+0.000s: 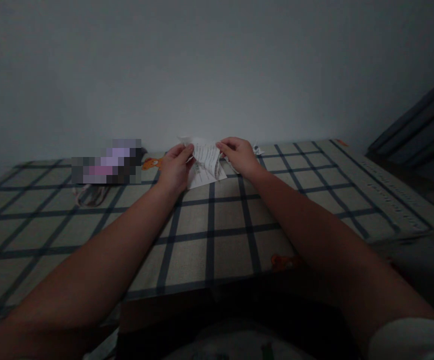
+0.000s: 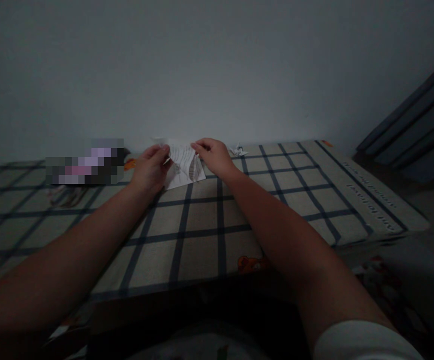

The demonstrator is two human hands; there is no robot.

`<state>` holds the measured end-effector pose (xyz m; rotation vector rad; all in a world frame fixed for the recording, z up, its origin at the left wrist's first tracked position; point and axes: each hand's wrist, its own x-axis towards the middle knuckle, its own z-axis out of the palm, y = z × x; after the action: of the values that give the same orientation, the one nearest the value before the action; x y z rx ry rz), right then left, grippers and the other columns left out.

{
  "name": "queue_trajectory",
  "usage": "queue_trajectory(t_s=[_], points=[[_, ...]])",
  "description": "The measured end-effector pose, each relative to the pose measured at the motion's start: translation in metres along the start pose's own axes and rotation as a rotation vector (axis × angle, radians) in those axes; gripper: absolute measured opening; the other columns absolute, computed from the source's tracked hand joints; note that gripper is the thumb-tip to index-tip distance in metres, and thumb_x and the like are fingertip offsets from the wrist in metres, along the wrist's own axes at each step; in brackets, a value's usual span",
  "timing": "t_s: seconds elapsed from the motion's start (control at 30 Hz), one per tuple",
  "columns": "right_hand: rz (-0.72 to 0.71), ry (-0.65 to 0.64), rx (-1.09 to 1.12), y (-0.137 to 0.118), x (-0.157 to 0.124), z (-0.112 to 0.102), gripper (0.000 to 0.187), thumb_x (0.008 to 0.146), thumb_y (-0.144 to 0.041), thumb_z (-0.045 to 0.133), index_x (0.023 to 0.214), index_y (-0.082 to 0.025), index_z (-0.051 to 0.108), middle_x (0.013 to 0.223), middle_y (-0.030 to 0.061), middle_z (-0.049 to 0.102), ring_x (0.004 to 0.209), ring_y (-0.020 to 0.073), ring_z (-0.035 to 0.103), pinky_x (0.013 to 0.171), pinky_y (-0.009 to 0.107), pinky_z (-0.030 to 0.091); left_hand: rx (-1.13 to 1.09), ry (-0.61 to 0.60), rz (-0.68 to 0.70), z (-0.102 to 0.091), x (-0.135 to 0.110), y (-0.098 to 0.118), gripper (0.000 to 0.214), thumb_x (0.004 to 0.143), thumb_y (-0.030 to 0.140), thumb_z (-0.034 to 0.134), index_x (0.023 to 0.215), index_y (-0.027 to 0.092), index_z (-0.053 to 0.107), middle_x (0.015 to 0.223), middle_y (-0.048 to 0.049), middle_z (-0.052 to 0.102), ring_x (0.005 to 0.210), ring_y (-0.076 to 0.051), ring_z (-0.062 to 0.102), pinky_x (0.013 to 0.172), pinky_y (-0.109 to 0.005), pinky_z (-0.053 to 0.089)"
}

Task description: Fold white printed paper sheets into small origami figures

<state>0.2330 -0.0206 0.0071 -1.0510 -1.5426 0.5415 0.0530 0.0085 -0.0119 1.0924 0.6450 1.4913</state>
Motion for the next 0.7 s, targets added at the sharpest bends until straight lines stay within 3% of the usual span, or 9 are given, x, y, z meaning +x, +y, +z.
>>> queue_trajectory(t_s=[0.17,0.37,0.7], points=[[-0.042,0.002,-0.036,-0.002,-0.0009,-0.0005,0.024,0.088,-0.037,0.061,0.077,-0.016,0.066,0.072,0.0016,0.064,0.07,0.0132,0.057,0.07,0.027,0.043,-0.033,0.037,-0.006,0.0012,-0.0007,0.0037,0.022,0.075,0.039,0.076,0.077,0.021,0.064,0.081,-0.0002,0.069,0.079,-0.013,0.064,0.067,-0.021,0.049],[-0.073,-0.006,-0.07,-0.0002,-0.0016,-0.0022,0.025,0.088,-0.038,0.061,0.079,-0.016,0.067,0.076,0.003,0.066,0.073,0.0142,0.058,0.073,0.028,0.043,-0.007,0.053,0.049,0.0002,0.0006,0.0075,0.022,0.07,0.035,0.08,0.077,0.022,0.065,0.087,0.0002,0.072,0.085,-0.012,0.066,0.071,-0.02,0.051],[-0.079,-0.019,-0.097,-0.0009,-0.0019,-0.0023,0.026,0.089,-0.04,0.059,0.08,-0.017,0.067,0.079,0.0038,0.067,0.076,0.0151,0.058,0.075,0.029,0.044,-0.024,0.063,0.084,-0.0075,0.0074,0.0041,0.017,0.077,0.038,0.072,0.086,0.024,0.07,0.089,-0.0011,0.072,0.088,-0.014,0.067,0.071,-0.022,0.052]])
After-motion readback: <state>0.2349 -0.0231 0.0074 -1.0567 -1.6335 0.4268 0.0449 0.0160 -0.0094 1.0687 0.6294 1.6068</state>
